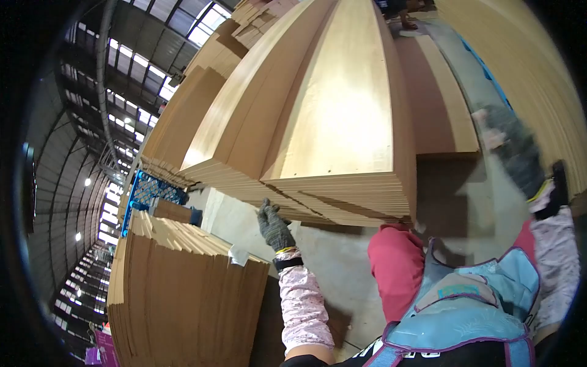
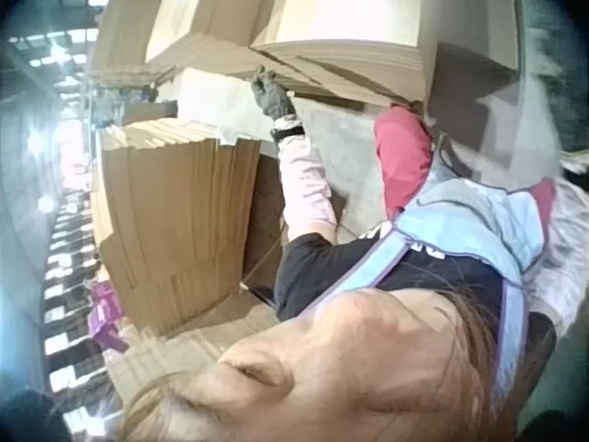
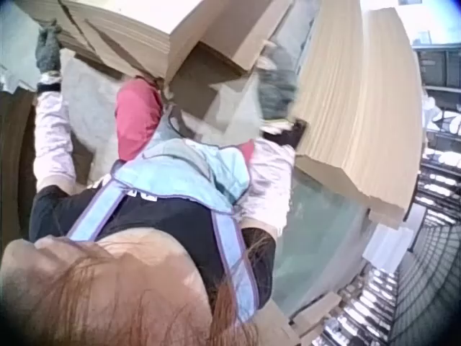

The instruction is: Moving and stacking large wooden panels in a warehouse or furniture factory setting.

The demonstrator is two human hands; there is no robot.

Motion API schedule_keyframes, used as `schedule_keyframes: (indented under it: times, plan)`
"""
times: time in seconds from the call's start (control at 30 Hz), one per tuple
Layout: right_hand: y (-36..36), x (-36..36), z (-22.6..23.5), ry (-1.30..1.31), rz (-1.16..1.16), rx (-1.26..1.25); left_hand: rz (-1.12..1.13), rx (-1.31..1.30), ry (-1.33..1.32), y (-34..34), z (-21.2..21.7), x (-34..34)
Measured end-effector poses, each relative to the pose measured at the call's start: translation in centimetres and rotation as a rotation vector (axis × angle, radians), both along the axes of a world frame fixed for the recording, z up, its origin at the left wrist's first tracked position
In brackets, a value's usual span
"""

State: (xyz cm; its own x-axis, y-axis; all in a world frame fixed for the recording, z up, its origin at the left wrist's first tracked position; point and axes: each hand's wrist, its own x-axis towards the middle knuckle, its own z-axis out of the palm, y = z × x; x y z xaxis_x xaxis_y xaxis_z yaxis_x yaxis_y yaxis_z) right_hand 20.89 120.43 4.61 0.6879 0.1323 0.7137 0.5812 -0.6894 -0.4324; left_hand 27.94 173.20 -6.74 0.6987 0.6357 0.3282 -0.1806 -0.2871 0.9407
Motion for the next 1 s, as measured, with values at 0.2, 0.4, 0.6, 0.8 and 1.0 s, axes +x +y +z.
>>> schedule_keyframes:
  times: [0.2,0.4,0.6,0.8,1.0]
  plan:
    - [15.5,4.9,-4.0,-0.109,0.120,-0.258,0.002,-0.046,-0.016,-0.7,1.1,-0.8]
    - [16.5,7.0,-5.8,-0.077,0.045,-0.316,-0.011,-0.048,-0.010,-1.1,1.3,-1.3]
    - [16.1,7.5,-5.9,-0.123,0.032,-0.390,-0.050,-0.086,-0.006,-2.5,0.9,-0.5]
    - [10.2,8.7,-7.4,-0.061,-0.015,-0.249,-0.067,0.001,-0.045,-3.0,0.8,0.1]
    - [6.9,6.7,-7.8,0.022,-0.107,-0.015,-0.149,0.039,-0.061,-6.8,7.0,2.6]
